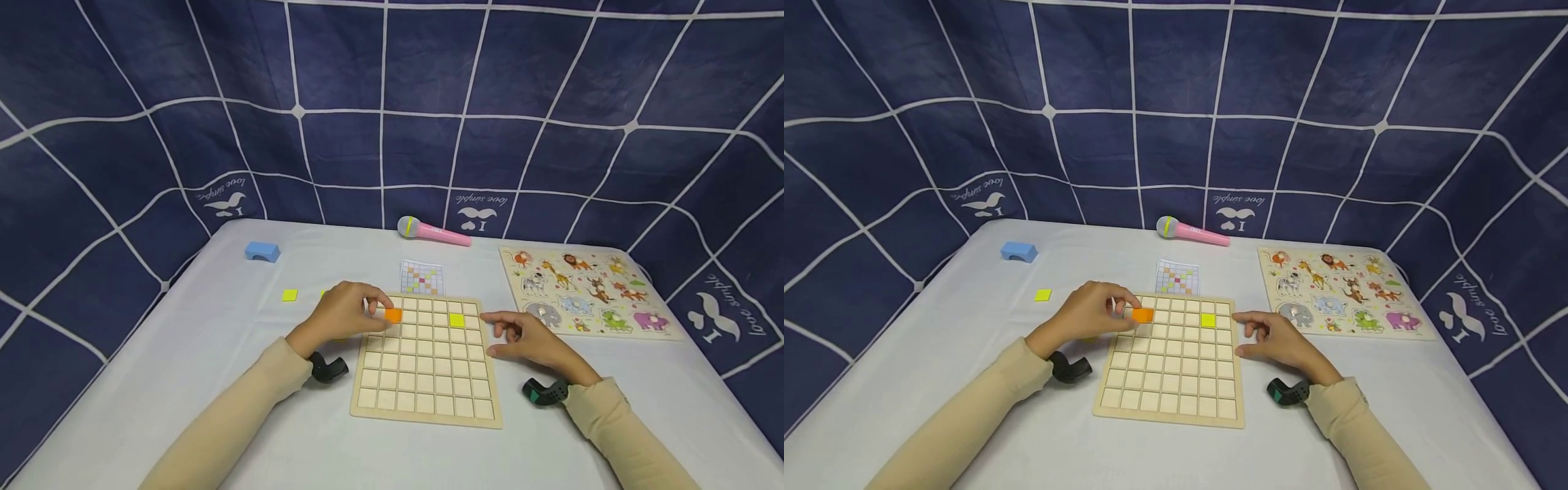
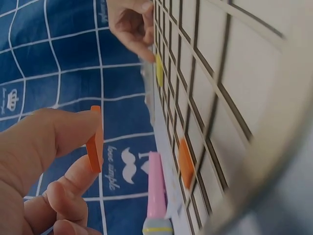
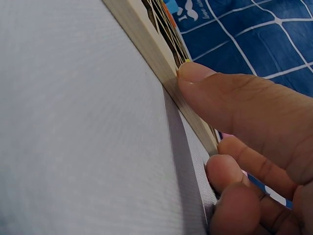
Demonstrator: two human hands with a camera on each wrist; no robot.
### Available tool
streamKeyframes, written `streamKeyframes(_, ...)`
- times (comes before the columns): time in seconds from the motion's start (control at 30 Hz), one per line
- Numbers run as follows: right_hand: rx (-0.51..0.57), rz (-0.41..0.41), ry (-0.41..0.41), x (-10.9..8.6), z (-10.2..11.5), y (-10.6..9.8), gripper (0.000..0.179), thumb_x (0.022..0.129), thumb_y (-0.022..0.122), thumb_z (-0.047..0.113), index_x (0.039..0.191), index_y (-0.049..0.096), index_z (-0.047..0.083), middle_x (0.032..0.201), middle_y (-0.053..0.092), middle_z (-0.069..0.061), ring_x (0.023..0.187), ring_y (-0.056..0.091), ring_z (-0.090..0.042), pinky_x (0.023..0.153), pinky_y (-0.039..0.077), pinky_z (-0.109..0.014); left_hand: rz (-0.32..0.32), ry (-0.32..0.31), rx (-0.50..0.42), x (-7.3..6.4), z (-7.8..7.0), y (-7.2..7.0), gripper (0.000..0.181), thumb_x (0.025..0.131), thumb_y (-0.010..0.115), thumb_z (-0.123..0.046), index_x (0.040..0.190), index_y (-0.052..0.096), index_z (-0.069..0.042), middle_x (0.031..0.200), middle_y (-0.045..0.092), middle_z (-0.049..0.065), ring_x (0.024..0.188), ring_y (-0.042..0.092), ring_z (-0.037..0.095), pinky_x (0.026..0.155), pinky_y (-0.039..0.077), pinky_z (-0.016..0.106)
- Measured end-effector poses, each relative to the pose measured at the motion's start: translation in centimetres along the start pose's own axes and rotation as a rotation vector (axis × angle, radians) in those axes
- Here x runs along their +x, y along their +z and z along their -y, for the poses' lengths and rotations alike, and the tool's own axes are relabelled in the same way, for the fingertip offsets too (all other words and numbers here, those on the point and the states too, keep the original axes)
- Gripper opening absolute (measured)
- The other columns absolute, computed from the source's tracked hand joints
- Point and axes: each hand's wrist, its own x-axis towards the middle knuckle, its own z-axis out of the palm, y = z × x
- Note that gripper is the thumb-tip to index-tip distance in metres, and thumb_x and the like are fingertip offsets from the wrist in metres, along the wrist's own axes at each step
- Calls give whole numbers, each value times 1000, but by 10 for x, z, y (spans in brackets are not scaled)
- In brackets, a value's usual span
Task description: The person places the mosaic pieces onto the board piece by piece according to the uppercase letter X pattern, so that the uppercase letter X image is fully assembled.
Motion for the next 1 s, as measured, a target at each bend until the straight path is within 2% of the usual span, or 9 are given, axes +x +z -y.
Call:
streamKeyframes(0.23,-9,0,7,0,2,0,62,86,89,3,140,63,-13,98,62,-10,67,46,-8,60,40,-24,13,22,-28,9,-13,10,22,84,92,-26,102,83,-18,71,53,-12,49,35,5,50,23,22)
streamKeyframes(0.4,-8,-4,10,1,2,0,62,86,89,3,140,63,-13,98,62,-10,67,46,-8,60,40,-23,34,27,-31,16,-18,17,24,85,91,-27,105,83,-16,70,53,-13,49,34,4,51,22,22)
streamKeyframes(0.63,-10,-3,2,1,0,0,62,86,89,2,140,63,-13,98,62,-10,67,46,-7,59,40,-24,81,-15,-31,23,-15,28,24,85,90,-31,106,83,-20,74,59,-14,56,42,6,56,31,23)
streamKeyframes(0.8,-12,-1,4,1,0,0,62,86,89,3,140,63,-13,98,61,-10,67,46,-7,59,39,-24,134,-19,4,24,-12,32,19,86,90,-31,101,82,-21,71,56,-14,59,45,4,63,37,25)
streamKeyframes(1.0,-20,-4,5,1,0,0,62,86,89,3,140,63,-12,98,61,-9,67,46,-7,59,39,-24,124,-39,51,25,-7,34,17,86,91,-32,96,81,-23,69,54,-16,64,49,3,65,40,27)
